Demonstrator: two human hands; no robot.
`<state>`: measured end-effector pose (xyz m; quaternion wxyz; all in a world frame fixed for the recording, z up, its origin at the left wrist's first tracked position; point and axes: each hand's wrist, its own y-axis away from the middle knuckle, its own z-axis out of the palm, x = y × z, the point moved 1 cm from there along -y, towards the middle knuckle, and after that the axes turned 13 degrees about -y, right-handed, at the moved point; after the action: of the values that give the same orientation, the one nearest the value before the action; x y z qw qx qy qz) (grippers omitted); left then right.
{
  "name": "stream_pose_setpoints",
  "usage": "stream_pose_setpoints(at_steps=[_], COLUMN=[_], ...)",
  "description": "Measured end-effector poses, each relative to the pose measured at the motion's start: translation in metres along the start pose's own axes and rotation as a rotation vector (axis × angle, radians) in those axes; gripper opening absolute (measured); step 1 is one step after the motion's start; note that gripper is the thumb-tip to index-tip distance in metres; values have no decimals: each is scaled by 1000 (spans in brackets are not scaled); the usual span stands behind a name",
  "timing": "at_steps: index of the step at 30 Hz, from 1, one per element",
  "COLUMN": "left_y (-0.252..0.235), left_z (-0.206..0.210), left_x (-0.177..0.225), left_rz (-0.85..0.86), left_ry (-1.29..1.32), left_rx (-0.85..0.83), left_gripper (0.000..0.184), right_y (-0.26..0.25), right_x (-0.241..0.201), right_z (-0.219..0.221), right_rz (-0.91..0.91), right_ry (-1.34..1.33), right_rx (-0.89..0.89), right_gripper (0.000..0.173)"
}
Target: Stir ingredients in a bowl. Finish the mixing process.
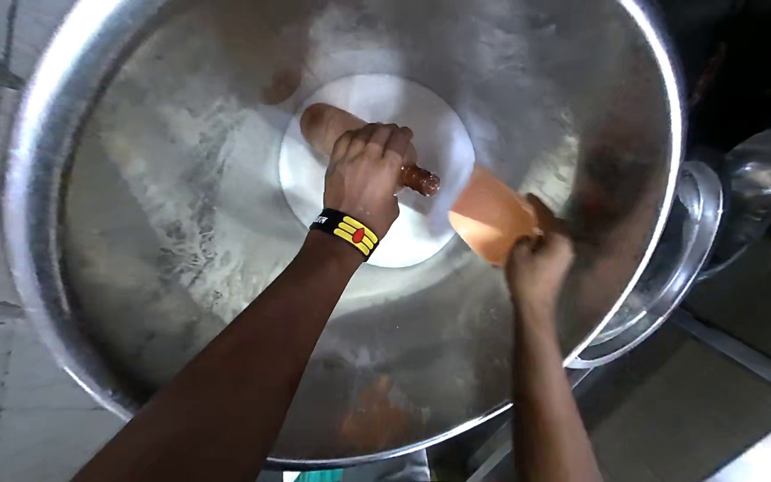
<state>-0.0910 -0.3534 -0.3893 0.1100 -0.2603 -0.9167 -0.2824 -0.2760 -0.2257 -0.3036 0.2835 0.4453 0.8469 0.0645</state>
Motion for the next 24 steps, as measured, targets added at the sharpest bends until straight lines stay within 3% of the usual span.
stream_pose_setpoints(at_steps=[3,5,10,13,17,21,24], left_y=[7,7,11,11,10,8,7], left_z=[-5,-9,7,14,15,10,7], left_x=[-3,-5,-12,-16,-16,-20,-24], left_rz=[10,4,10,-9,-46,-87,-124], left_ry=[-18,-33,-71,-71,-62,14,146], left_rx=[54,79,145,110,74,70,100], left_gripper=[84,84,84,85,86,88,87], right_y=[-19,-35,-65,-74,-78,-68,-51], right_x=[44,68,62,75,103,78,68], right_z=[96,153,222,240,247,207,157], right_rz=[369,508,404,397,531,569,531], right_ry=[-229,-464,-516,-711,-1143,-1273,-1277], right_rx=[61,130,126,95,-92,-223,-224], right_gripper=[56,57,51,54,52,52,51])
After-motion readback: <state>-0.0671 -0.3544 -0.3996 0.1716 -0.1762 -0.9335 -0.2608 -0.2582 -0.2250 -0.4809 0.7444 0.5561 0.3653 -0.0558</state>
